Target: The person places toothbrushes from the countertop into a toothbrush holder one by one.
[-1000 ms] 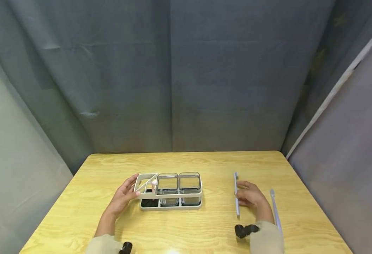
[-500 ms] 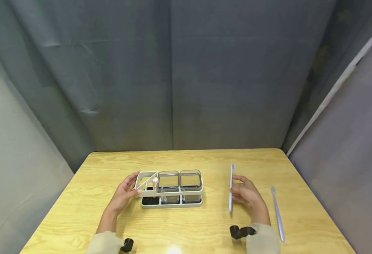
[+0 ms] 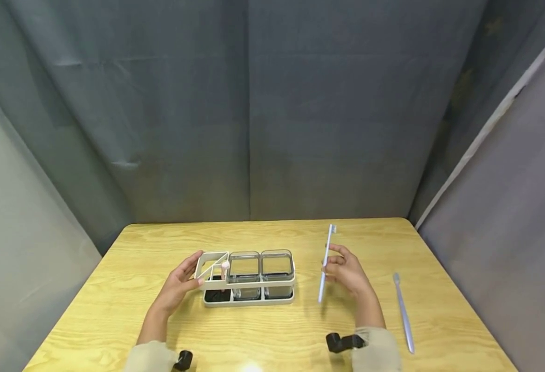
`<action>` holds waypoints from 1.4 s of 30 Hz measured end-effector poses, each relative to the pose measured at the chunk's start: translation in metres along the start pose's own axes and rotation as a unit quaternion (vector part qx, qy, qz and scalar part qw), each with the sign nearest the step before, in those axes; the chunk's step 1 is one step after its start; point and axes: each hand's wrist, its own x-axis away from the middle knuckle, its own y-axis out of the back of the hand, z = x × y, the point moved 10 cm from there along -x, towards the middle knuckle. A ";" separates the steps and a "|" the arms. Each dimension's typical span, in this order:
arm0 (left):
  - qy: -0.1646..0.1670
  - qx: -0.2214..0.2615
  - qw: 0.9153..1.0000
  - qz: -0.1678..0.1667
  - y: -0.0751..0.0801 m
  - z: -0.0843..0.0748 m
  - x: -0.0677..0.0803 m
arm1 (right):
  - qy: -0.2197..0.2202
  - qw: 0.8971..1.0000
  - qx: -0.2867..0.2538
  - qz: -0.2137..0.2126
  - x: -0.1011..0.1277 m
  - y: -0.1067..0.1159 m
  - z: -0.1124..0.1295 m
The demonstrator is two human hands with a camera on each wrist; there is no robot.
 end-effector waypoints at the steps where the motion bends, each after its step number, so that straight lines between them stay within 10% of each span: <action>1: -0.001 -0.001 1.000 0.001 0.000 -0.001 0.000 | 0.010 1.000 -0.001 0.001 -0.001 -0.002 0.004; 42: 0.014 -0.006 1.000 -0.005 -0.012 -0.012 0.001 | 0.201 0.967 -0.128 -0.092 -0.010 -0.083 0.092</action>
